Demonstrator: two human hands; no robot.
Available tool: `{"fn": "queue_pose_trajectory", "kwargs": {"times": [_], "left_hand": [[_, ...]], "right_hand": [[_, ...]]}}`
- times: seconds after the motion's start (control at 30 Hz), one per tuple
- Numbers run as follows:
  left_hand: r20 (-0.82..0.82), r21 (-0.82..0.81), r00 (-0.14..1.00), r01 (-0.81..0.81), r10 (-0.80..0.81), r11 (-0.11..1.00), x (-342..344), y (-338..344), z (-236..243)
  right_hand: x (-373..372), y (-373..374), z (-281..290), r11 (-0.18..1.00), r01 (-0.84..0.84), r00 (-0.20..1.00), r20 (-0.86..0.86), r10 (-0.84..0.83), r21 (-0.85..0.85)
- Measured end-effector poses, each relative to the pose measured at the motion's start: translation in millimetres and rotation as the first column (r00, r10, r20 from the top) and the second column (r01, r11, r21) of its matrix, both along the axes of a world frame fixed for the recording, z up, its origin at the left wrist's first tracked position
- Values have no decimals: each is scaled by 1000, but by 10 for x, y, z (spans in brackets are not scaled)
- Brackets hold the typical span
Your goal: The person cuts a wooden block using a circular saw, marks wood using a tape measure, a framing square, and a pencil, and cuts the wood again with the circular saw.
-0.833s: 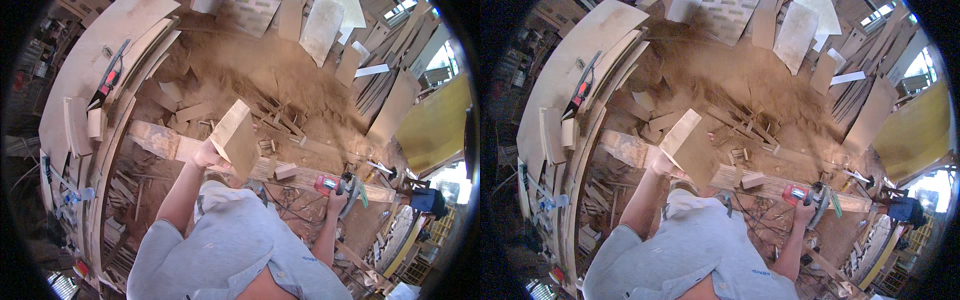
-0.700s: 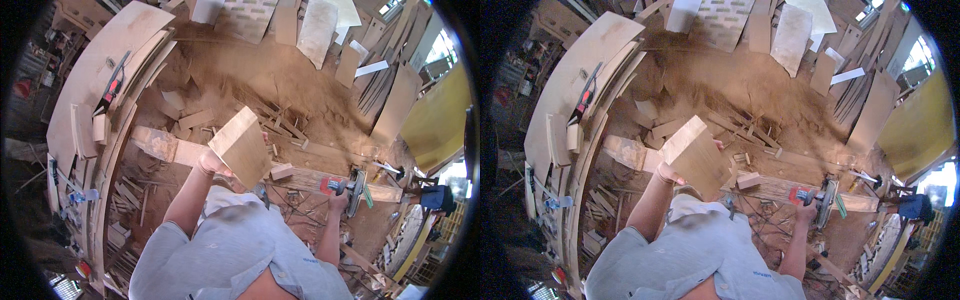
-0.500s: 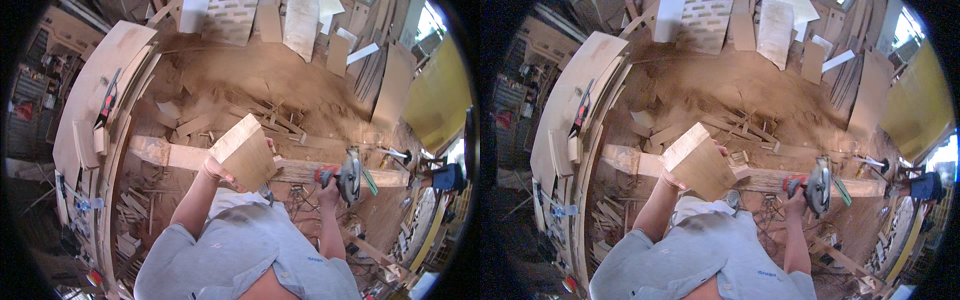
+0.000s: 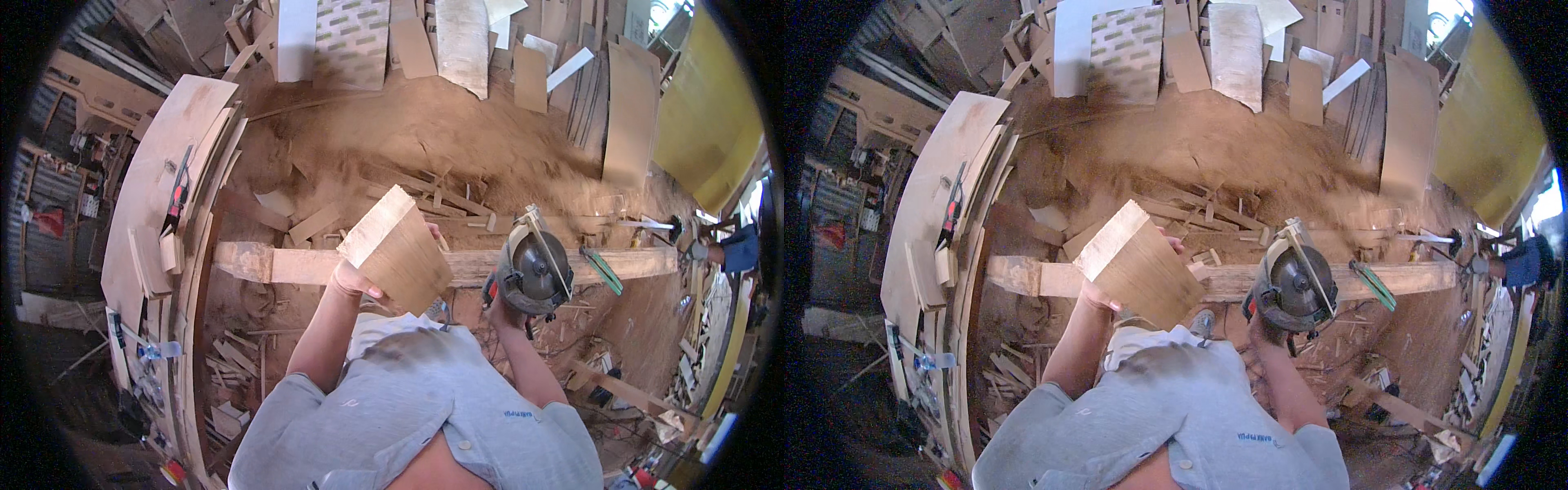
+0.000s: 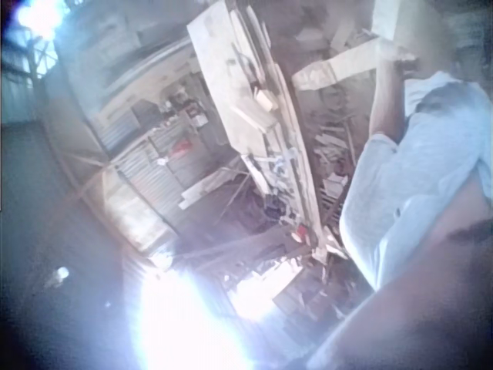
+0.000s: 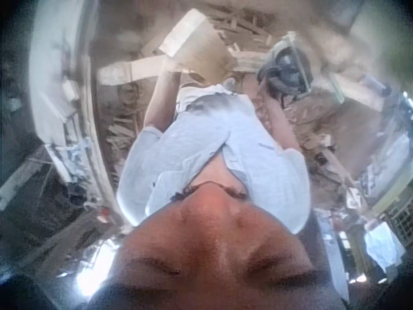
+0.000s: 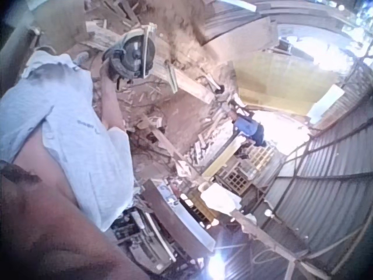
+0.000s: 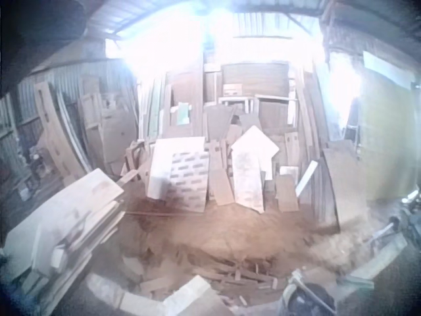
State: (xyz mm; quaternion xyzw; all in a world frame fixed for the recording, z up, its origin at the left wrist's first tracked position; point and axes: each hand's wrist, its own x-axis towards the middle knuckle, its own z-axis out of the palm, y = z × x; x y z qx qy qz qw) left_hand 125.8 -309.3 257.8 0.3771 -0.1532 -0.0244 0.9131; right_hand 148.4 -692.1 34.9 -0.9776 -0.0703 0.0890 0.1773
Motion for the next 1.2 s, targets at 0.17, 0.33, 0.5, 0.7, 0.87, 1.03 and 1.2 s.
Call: {"fn": "queue_pose_trajectory", "kwargs": {"times": [0.17,0.33,0.5,0.7,0.87,1.03,1.2], "left_hand": [[9,65,1000,28,-29,997,-89,50,2],[-267,256,964,84,-13,963,-240,442,-203],[-342,346,926,-32,157,938,-204,513,-189],[-399,437,871,-93,285,895,-280,780,-316],[-467,464,838,-38,281,885,-282,922,-374],[-442,486,850,-41,286,873,-312,1007,-447],[-377,517,878,-66,296,854,-320,1010,-507]], "right_hand": [[-44,35,95,992,-70,996,49,75,-107],[-89,303,463,948,0,989,-141,-47,-320],[-276,410,480,921,156,979,-70,-193,-356],[-440,651,610,922,314,941,-53,-334,-228],[-584,617,466,937,284,934,282,-222,-205],[-638,794,664,891,399,907,-50,-418,-215],[-722,862,747,921,349,935,136,-329,-171]]}}
